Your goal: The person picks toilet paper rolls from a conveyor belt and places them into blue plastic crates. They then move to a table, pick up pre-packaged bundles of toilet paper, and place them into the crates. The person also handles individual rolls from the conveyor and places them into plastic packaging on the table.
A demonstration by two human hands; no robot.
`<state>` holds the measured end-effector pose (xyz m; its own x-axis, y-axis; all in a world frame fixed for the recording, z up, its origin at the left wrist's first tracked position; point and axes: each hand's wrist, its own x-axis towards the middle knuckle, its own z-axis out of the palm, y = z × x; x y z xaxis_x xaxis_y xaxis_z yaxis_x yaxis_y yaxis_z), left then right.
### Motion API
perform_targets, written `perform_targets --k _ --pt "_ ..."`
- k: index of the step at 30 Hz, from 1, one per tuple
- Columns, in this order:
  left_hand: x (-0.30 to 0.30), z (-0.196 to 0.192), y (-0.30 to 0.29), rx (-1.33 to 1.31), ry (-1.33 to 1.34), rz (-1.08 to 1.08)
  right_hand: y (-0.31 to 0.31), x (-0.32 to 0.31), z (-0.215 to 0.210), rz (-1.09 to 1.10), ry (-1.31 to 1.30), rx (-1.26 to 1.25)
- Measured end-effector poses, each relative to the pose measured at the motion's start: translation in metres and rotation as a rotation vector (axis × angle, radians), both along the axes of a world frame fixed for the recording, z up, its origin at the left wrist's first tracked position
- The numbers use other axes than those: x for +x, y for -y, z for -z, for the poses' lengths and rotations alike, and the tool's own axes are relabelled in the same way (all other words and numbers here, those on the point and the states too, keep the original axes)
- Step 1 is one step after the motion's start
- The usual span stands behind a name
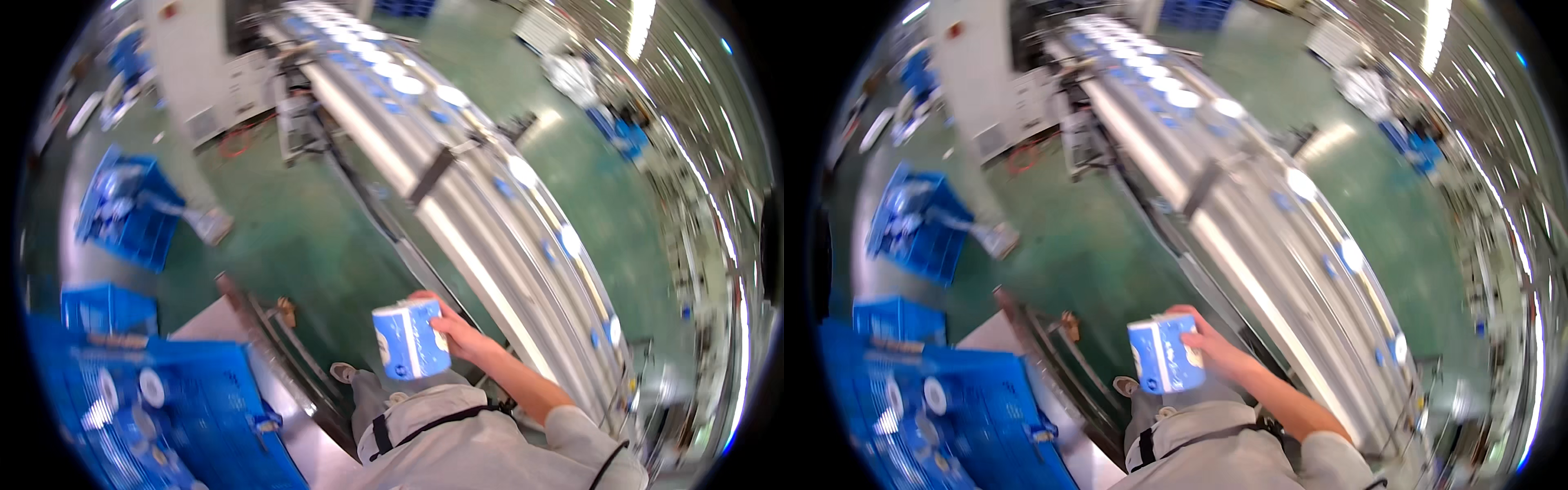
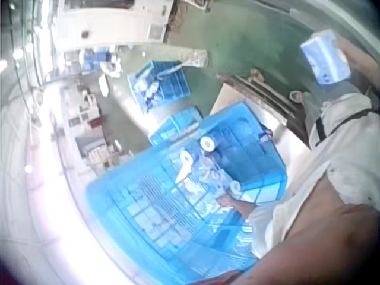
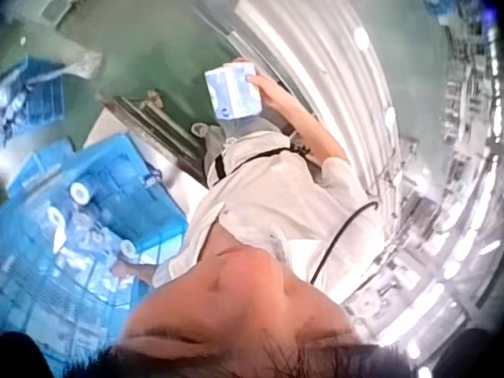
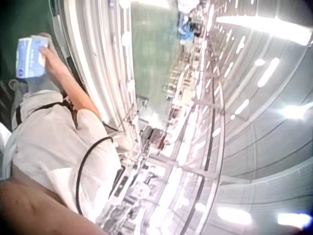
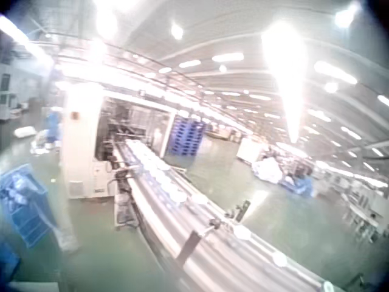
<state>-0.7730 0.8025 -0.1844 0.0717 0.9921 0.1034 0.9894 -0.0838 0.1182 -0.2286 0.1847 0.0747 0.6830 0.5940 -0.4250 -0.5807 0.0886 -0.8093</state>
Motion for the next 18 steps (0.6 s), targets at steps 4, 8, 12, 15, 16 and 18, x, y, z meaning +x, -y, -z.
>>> perform_targets --k 4,8,12,15,16,18 --pt "0.062 -0.030 0.030 -0.008 0.043 0.004 0.067 0.034 -0.004 0.254 0.138 0.147" --pt "0.118 -0.045 0.079 -0.062 0.185 0.013 0.183 0.071 -0.025 0.643 0.462 -0.162" --pt "0.172 -0.039 0.145 -0.192 0.499 0.007 0.347 0.110 -0.043 1.114 0.781 -0.787" --pt "0.218 -0.062 0.205 -0.301 0.855 -0.030 0.465 0.104 -0.018 1.322 1.055 -1.329" --pt "0.231 -0.074 0.225 -0.339 0.986 -0.041 0.502 0.097 -0.008 1.370 1.092 -1.488" --pt "0.262 -0.099 0.263 -0.422 1.259 -0.013 0.564 0.079 0.021 1.331 0.994 -1.766"
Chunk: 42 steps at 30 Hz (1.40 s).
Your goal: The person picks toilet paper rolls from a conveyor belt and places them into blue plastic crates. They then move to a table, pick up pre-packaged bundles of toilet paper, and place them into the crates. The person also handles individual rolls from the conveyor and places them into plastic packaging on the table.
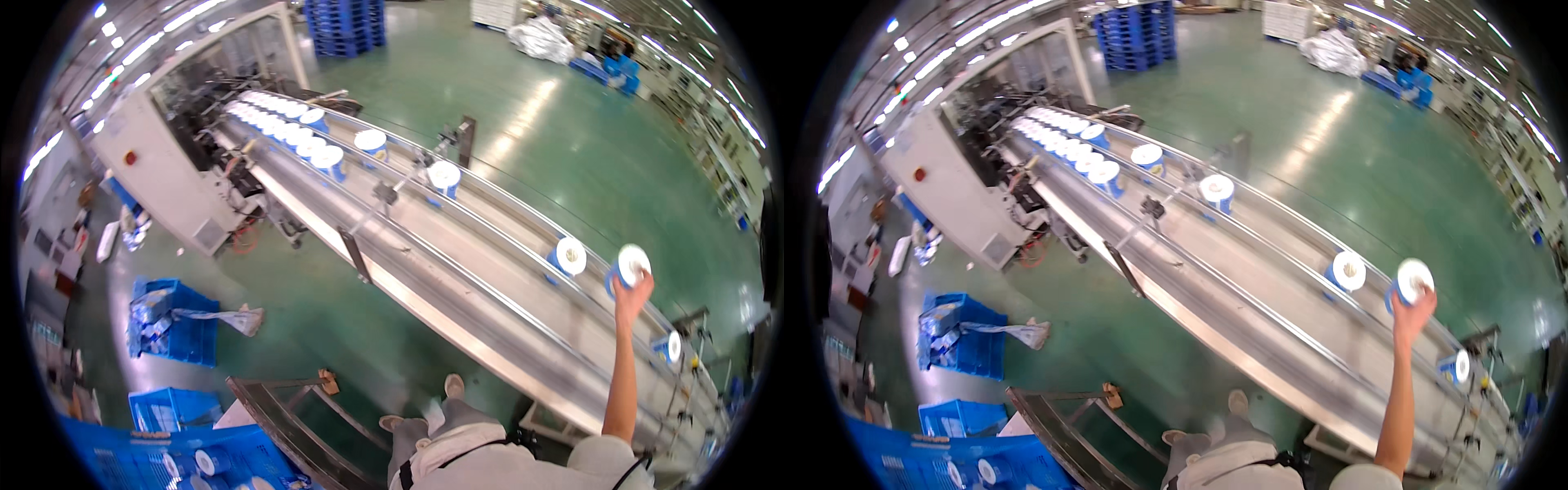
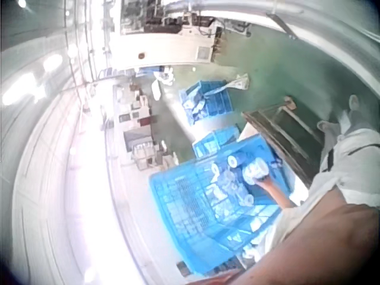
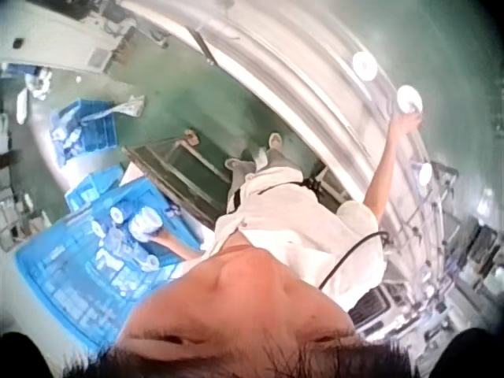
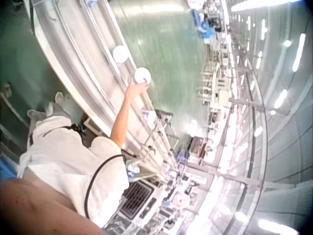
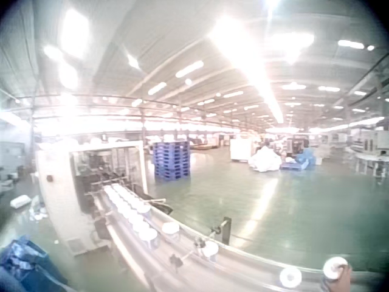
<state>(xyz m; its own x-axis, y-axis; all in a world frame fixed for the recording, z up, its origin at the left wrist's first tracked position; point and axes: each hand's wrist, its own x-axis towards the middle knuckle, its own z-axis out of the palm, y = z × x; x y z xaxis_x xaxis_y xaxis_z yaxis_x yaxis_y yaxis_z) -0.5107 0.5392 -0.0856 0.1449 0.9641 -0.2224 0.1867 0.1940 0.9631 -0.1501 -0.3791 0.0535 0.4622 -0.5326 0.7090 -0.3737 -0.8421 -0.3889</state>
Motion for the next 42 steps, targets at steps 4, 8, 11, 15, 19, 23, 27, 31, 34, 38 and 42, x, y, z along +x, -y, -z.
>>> perform_targets --k 4,8,11,15,19,23,27,31,34,38,42 --pt "0.073 -0.053 0.087 -0.106 0.575 0.323 -0.023 0.013 0.051 -0.221 -0.226 0.251" --pt "0.226 -0.112 0.221 -0.145 0.481 0.740 -0.056 0.038 0.059 -0.522 -0.383 0.416" --pt "0.294 -0.127 0.322 -0.049 0.365 1.104 -0.133 0.035 -0.019 -0.942 -0.493 0.446" --pt "0.343 -0.151 0.457 0.286 0.306 1.658 -0.198 -0.011 -0.112 -1.276 -0.740 0.381" --pt "0.349 -0.185 0.533 0.605 0.248 1.839 -0.177 -0.034 -0.121 -1.109 -0.770 0.544" --pt "0.341 -0.199 0.546 0.761 0.215 1.854 -0.124 -0.031 -0.085 -0.698 -0.466 0.368" --pt "0.313 -0.158 0.503 0.545 0.093 1.926 -0.042 0.021 -0.018 -0.423 -0.308 0.107" --pt "0.246 -0.124 0.416 0.380 -0.071 1.777 0.005 0.051 0.063 -0.495 -0.465 0.003" --pt "0.208 -0.096 0.351 0.308 -0.085 1.532 0.029 0.065 0.097 -0.599 -0.520 -0.022" --pt "0.139 -0.101 0.262 0.303 -0.074 1.029 -0.003 0.093 0.094 -0.776 -0.546 -0.042" --pt "0.056 -0.066 0.165 0.123 -0.122 0.373 -0.198 0.128 0.041 -1.097 -0.550 0.126"
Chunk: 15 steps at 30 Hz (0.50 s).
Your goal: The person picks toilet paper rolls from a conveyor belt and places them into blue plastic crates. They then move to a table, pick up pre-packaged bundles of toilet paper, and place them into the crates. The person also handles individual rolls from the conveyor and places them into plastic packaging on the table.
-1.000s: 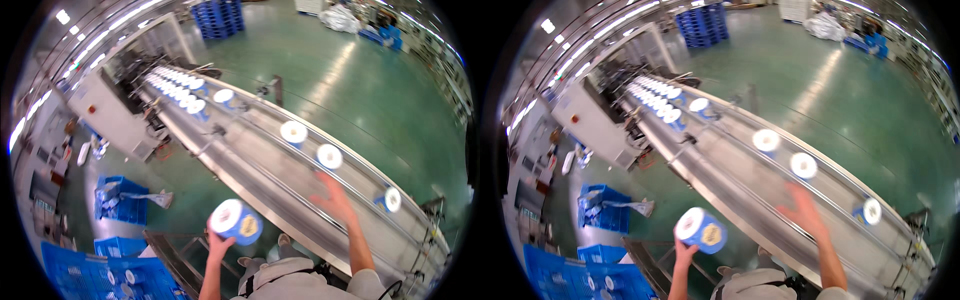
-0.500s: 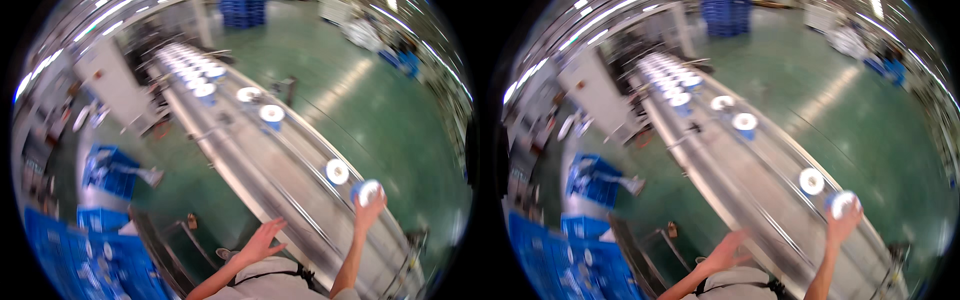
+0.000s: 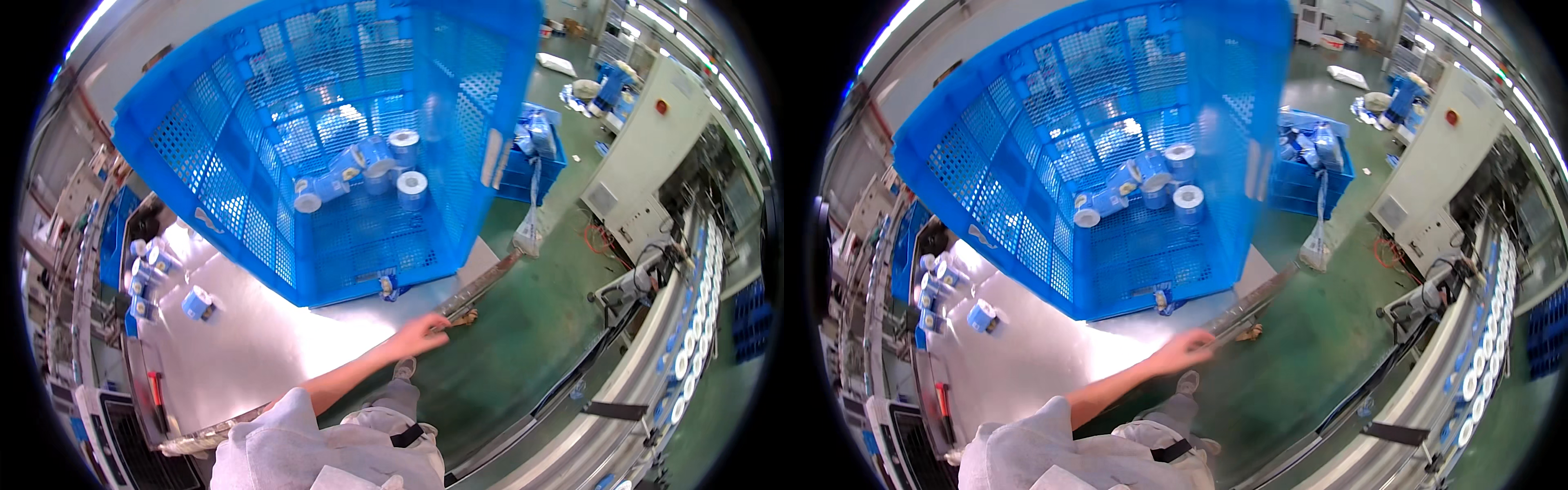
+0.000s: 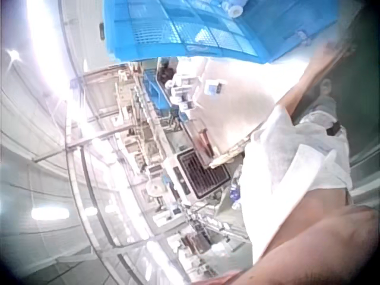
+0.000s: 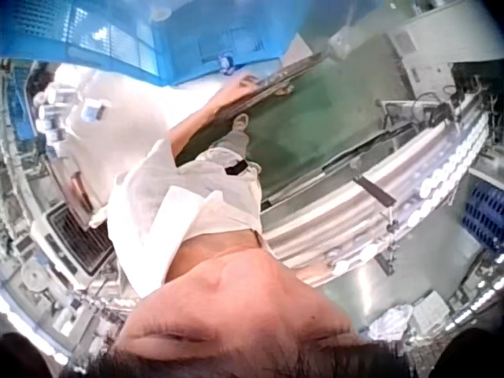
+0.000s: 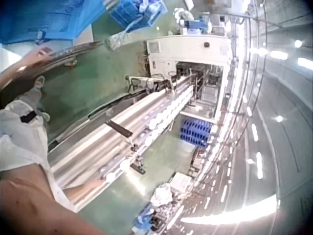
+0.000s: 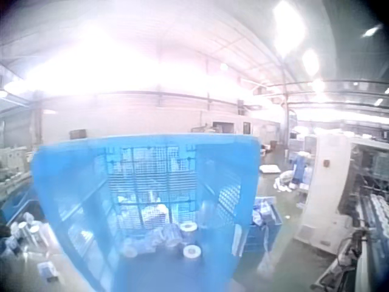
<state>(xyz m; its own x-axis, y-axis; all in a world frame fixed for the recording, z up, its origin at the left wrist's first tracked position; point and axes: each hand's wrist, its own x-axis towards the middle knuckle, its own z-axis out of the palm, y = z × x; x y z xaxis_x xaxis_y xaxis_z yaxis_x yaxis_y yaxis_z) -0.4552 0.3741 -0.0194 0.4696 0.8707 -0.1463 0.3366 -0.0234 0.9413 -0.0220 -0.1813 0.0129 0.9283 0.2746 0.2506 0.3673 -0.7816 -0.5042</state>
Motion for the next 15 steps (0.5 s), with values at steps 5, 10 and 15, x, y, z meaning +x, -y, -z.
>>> perform_targets --k 5,10,15 --pt "-0.119 0.074 -0.147 0.236 -0.175 -0.494 -0.260 -0.094 -0.107 -0.187 -0.089 0.142" --pt "-0.213 0.086 -0.329 0.665 -0.557 -0.750 -0.366 -0.139 -0.090 -0.574 -0.343 -0.051" --pt "-0.264 0.083 -0.431 0.736 -0.608 -0.807 -0.437 -0.217 -0.057 -0.770 -0.441 -0.219"
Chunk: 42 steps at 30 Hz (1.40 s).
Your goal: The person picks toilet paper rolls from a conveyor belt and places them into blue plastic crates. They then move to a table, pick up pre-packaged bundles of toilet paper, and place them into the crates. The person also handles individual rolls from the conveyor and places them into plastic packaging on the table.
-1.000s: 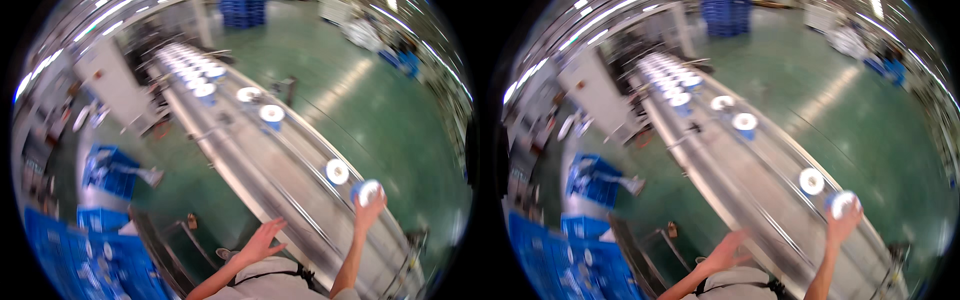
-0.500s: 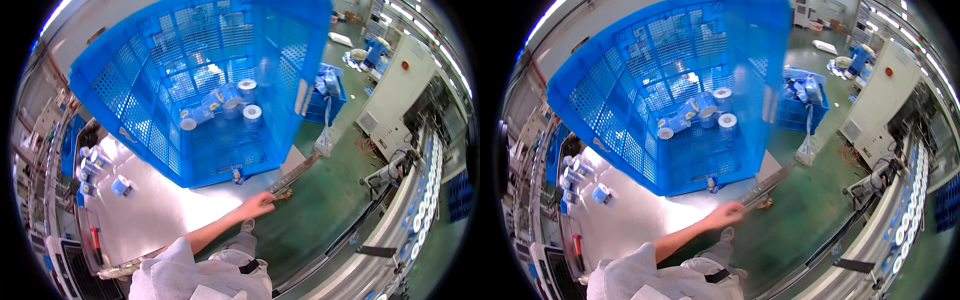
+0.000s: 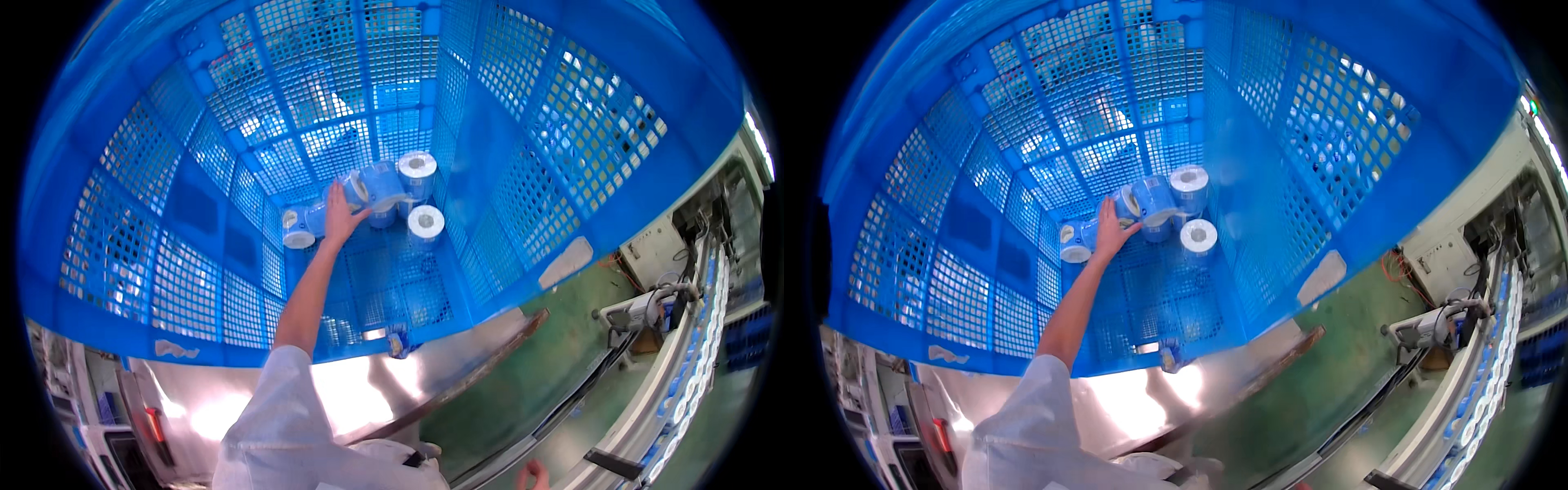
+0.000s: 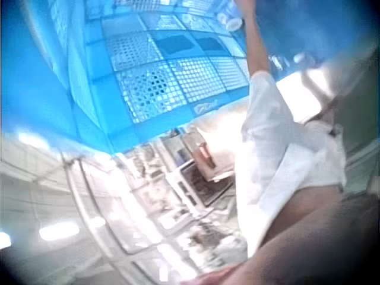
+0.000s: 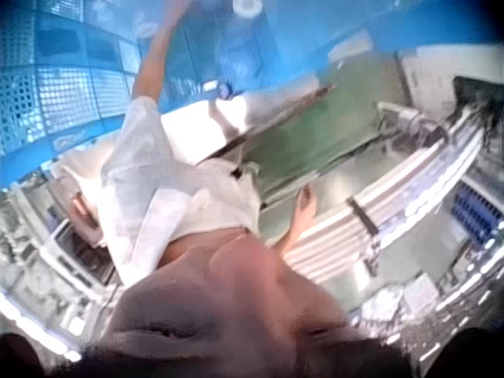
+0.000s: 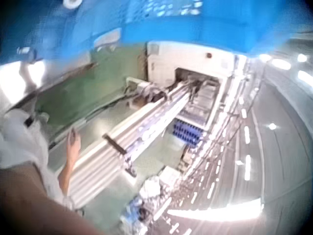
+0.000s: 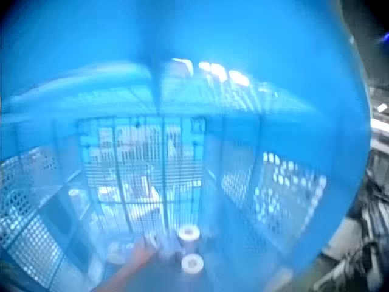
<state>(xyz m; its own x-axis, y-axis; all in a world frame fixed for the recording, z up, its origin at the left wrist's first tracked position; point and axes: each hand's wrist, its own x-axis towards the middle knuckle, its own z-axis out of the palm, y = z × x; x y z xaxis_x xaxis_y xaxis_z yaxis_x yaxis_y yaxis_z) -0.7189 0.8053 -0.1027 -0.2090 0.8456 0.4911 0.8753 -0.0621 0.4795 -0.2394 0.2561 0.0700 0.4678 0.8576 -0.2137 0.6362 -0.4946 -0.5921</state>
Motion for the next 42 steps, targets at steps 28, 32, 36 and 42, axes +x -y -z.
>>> perform_targets --k 28,32,36,42 --pt "0.167 -0.045 0.250 -0.764 0.572 0.975 -0.188 -0.104 0.016 -0.243 -0.248 0.217" --pt "0.221 -0.102 0.274 -0.849 0.502 1.304 -0.157 -0.067 0.020 -0.102 -0.323 0.135" --pt "0.202 -0.081 0.196 -0.353 0.086 1.119 -0.105 -0.054 0.031 0.016 -0.304 0.143" --pt "0.112 0.025 0.086 -0.480 -0.137 0.613 -0.038 -0.046 0.036 0.085 -0.222 0.132"
